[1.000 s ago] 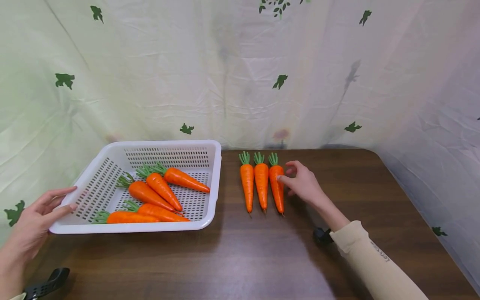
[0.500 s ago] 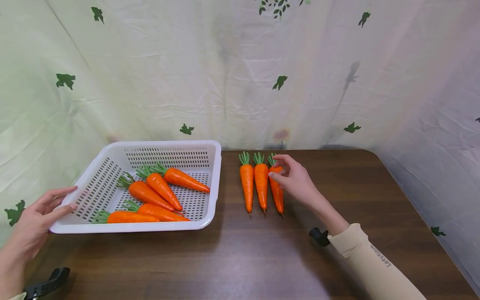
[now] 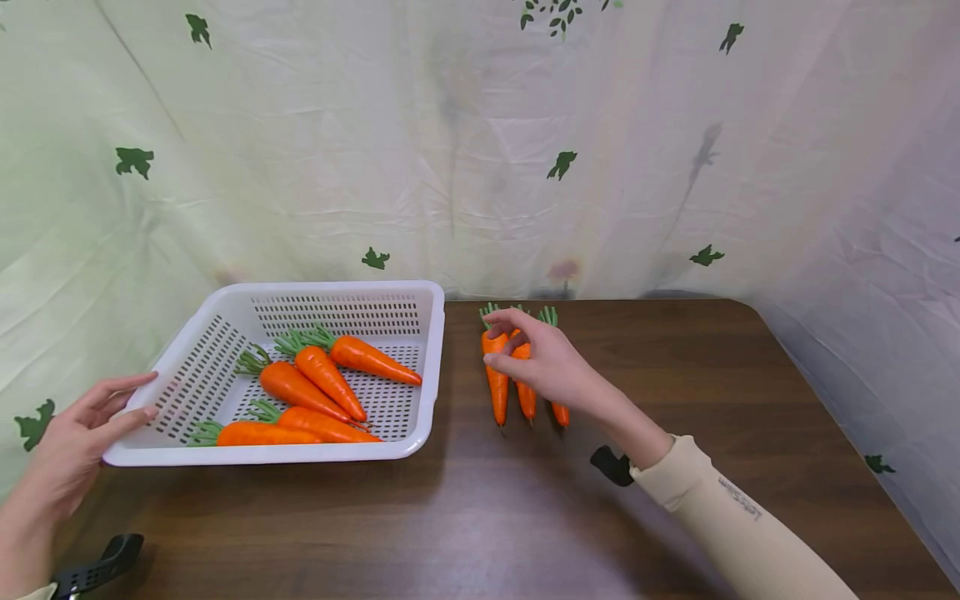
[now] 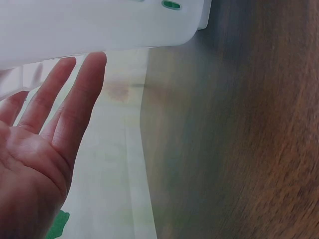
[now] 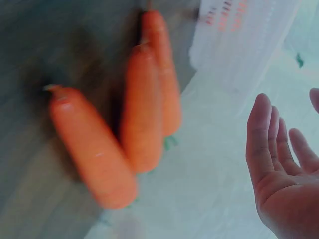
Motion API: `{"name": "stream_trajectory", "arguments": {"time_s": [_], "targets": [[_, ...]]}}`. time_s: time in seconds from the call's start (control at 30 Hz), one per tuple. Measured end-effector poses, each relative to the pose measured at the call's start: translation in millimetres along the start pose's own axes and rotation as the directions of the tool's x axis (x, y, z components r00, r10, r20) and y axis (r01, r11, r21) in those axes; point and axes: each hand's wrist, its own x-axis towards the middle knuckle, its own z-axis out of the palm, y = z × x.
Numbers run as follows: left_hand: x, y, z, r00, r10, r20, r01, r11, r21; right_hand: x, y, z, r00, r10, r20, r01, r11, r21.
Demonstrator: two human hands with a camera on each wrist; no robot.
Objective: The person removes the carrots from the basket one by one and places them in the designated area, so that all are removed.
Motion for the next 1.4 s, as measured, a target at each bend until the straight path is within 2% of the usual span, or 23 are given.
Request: {"name": "stream_trajectory", "arguments": {"time_s": [0.3, 0.8, 1.03, 1.27, 1.4], "targets": [[-0.5, -0.4, -3.7, 1.0, 0.006, -0.009, -0.006, 1.0, -0.011, 15.0, -28.0, 18.8, 0.991, -0.121, 0.048, 0.121, 0.993, -0.002], [-0.8, 1.5, -5.2, 1.0, -0.002, -0.008, 0.002, 1.0, 0.001, 45.8, -55.1, 47.7, 0.981, -0.188, 0.041, 0.187, 0.982, 0.017], [-0.9, 1.7, -4.7, 1.0, 0.008, -0.013, -0.008, 1.0, 0.023, 65.8, -57.9, 65.1, 0.972, -0.222, 0.073, 0.223, 0.975, -0.004], [-0.6, 0.7, -1.7, 1.0, -0.001, -0.002, 0.001, 1.0, 0.024, 88.4, -51.9, 81.9, 0.957, -0.223, 0.185, 0.245, 0.964, -0.103], [-0.7, 0.1, -1.7, 1.0, -0.001, -0.006, 0.001, 1.0, 0.019, 98.4, -48.2, 89.4, 0.95, -0.212, 0.229, 0.243, 0.963, -0.115]]}}
